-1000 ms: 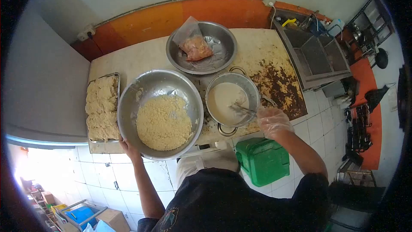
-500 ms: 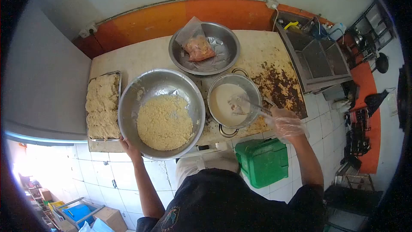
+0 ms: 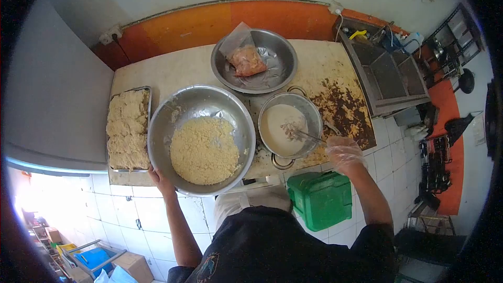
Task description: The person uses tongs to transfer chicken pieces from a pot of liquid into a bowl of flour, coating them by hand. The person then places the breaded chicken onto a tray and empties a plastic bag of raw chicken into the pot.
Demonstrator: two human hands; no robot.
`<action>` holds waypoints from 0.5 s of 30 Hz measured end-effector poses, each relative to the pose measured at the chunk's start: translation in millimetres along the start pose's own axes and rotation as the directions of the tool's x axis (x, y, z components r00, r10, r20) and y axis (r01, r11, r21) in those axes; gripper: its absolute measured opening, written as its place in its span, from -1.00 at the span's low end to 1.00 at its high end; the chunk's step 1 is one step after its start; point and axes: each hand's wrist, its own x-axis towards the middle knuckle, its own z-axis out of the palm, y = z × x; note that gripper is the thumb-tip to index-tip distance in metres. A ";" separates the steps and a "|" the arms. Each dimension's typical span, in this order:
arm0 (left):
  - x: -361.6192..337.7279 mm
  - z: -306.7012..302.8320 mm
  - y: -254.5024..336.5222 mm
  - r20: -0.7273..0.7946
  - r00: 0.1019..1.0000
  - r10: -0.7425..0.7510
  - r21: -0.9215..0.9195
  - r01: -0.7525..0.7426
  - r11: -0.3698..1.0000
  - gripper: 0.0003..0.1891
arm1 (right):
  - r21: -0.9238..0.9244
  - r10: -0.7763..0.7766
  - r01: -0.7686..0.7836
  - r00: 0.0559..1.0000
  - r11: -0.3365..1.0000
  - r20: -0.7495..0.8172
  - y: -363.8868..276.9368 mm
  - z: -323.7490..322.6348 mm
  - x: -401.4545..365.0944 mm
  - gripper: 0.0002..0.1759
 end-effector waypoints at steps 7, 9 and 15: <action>-4.0 7.6 21.6 0.011 0.996 -0.088 -0.060 0.089 0.994 -0.58 | 0.228 0.146 -0.188 0.971 0.955 0.189 30.7 21.9 17.5 -0.74; -4.1 8.7 22.8 0.019 0.998 -0.065 -0.027 0.065 0.997 -0.58 | 0.453 0.071 -0.077 0.997 0.888 0.030 43.2 32.7 13.6 -0.62; -6.5 10.2 30.4 0.037 0.999 -0.017 0.035 0.016 0.999 -0.56 | 0.666 0.184 -0.375 0.922 0.645 0.341 29.2 -29.0 -12.2 -0.51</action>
